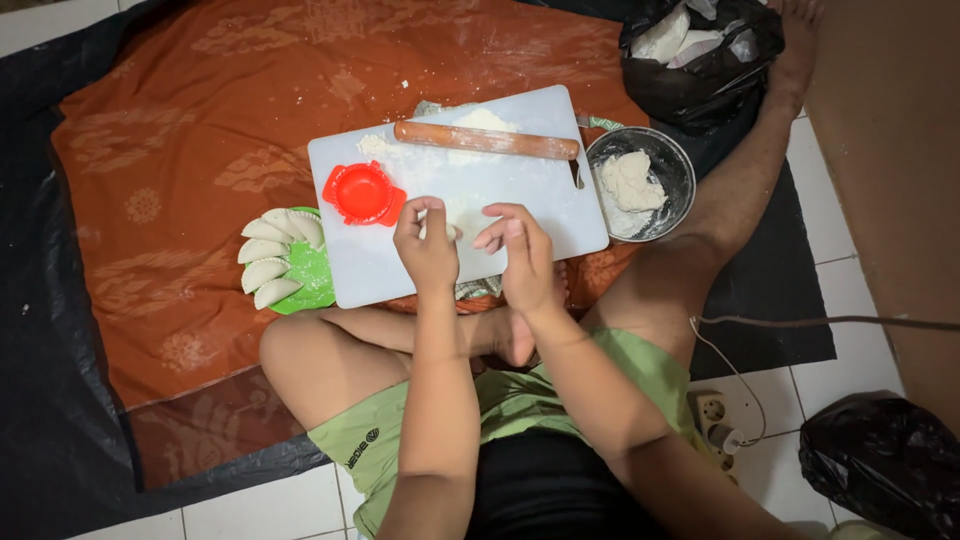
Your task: Preparing individual pastries by rolling, flattening dough, and using a crescent-shaped mold.
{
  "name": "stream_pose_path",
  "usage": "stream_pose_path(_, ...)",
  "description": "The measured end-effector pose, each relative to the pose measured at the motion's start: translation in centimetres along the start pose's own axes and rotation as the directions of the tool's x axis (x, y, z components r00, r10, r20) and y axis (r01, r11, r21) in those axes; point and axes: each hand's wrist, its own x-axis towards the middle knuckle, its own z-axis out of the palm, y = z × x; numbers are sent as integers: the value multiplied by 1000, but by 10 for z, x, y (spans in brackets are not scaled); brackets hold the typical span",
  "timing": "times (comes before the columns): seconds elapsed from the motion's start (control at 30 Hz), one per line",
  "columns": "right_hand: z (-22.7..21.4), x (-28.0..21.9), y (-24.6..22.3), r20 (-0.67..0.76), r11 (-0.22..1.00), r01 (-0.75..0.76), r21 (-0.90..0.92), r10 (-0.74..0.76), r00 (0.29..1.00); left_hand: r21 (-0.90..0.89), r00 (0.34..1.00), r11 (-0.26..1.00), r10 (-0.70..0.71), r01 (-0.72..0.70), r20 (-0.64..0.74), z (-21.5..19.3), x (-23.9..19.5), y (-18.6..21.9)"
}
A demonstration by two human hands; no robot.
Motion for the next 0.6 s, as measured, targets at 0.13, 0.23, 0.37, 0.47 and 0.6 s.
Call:
stream_pose_path(0.13,11,-3,3,23,984,164,-64,-163,986,-107,993,993,-45,57,105,-10,-4,-22)
stream_pose_path(0.23,15,-8,8,91,963,255,-85,-247,965,-47,991,999,-20,26,134,-14,-17,-8)
stream_pose_path(0.37,14,-1,31,169,973,151,-177,-121,978,432,887,888,-322,161,332,-6,-36,53)
stream_pose_path(0.47,2,6,74,118,971,83,-226,-57,991,463,787,871,-397,162,472,-7,-43,75)
stream_pose_path(0.6,-17,17,83,-130,943,-189,-273,158,979,678,807,734,-424,40,411,-14,-46,94)
